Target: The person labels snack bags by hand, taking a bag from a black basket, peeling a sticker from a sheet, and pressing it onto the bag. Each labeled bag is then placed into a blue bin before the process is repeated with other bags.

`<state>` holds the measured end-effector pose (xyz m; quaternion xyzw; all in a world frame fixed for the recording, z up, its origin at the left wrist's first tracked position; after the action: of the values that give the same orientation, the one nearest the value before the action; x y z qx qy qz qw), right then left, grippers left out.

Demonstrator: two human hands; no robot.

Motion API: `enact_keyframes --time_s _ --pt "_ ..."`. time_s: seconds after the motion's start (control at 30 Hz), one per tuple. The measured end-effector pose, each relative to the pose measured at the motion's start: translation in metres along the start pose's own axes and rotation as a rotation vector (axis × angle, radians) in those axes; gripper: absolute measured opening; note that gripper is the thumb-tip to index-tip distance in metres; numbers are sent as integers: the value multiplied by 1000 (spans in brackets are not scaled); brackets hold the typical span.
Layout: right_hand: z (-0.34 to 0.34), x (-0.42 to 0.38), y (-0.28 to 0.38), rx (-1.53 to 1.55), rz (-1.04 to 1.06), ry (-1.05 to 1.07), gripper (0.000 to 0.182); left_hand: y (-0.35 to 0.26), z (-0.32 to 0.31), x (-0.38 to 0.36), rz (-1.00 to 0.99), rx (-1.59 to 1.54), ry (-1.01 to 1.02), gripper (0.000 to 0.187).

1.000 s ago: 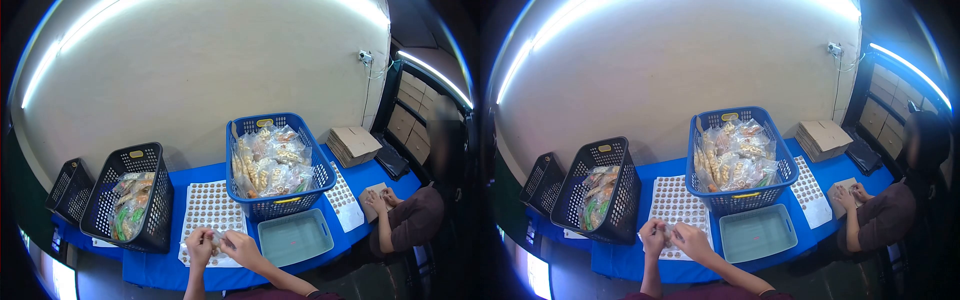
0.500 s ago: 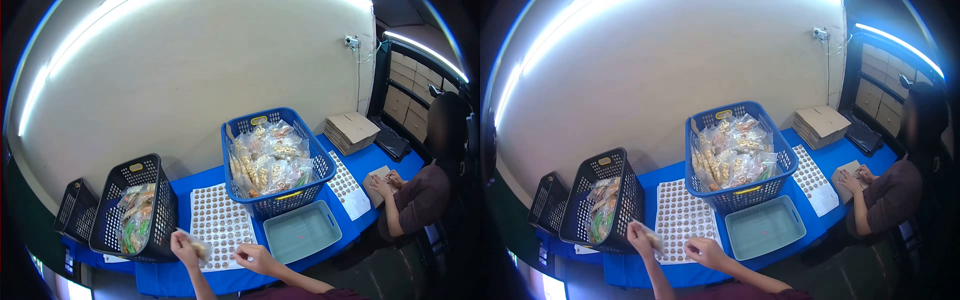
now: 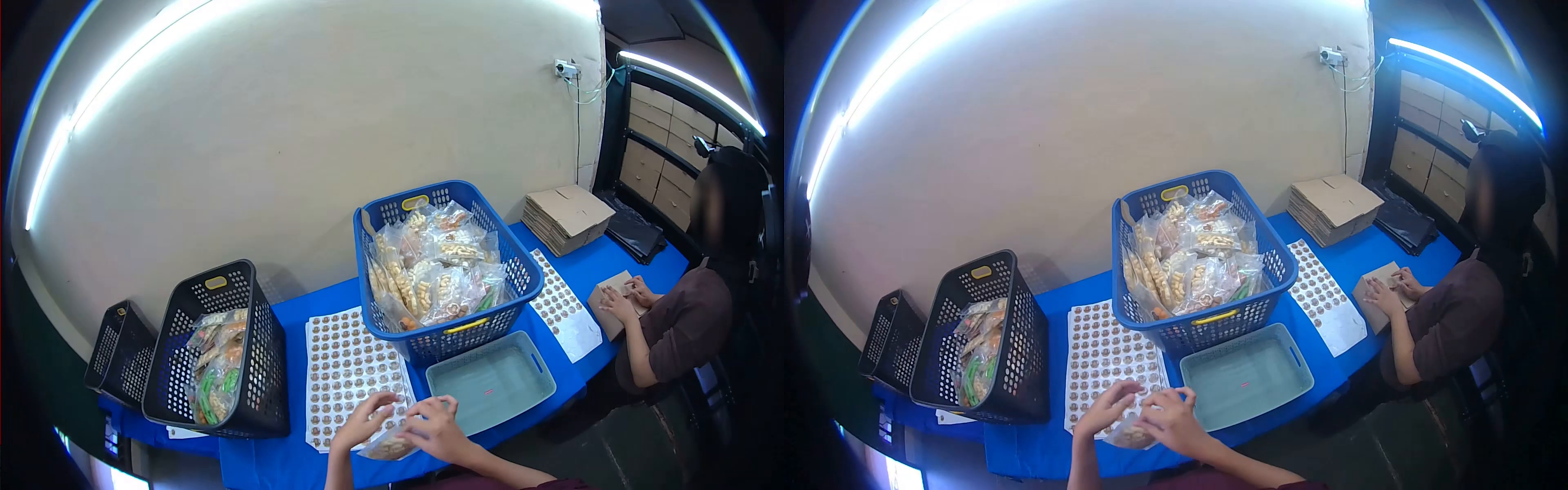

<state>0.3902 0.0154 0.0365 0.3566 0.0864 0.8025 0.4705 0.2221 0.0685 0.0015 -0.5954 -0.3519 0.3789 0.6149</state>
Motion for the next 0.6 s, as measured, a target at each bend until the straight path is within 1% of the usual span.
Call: enact_keyframes --time_s 0.03,0.07,0.1,0.17,0.23,0.27,0.37,0.4,0.5,0.53,0.6 --pt "3 -1 -7 20 -62 39 11 -6 0 0 -24 -38 -2 27" --pt "2 -1 -16 135 -53 -80 11 -13 0 -3 -46 -75 -4 26" --pt "3 0 -16 220 -106 -109 11 -21 -2 -7 -68 -112 -6 26" --pt "7 4 -14 392 -214 -163 10 -31 -15 -9 -235 112 -70 17" --pt "5 10 -4 385 -175 -254 11 -29 -30 -8 -408 281 -144 15" --pt "6 11 -1 378 -156 -296 11 -20 -34 -11 -274 98 -250 18" --pt "10 12 0 364 -207 -151 15 -30 -41 -12 -460 291 -432 21" --pt "9 9 2 372 -228 -123 18 -26 -40 -12 -488 289 -503 22" --pt "6 5 9 360 -286 -57 23 -28 -39 -16 -517 246 -639 22" --pt "2 3 9 369 -241 -61 23 -28 -35 -18 -508 290 -679 21" --pt "-4 -1 8 409 -226 -14 22 -31 -24 -20 -486 219 -786 23"
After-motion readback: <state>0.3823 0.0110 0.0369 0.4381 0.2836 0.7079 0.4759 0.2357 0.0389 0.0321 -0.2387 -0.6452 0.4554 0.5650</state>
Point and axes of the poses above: each hand's wrist, its own x-axis towards the middle knuckle, its own z-axis out of the back of the hand, y = z × x, the point moved 2 cm from there along x, towards the middle knuckle, and after that the axes turned 13 degrees about -x, right-handed, at the moved point
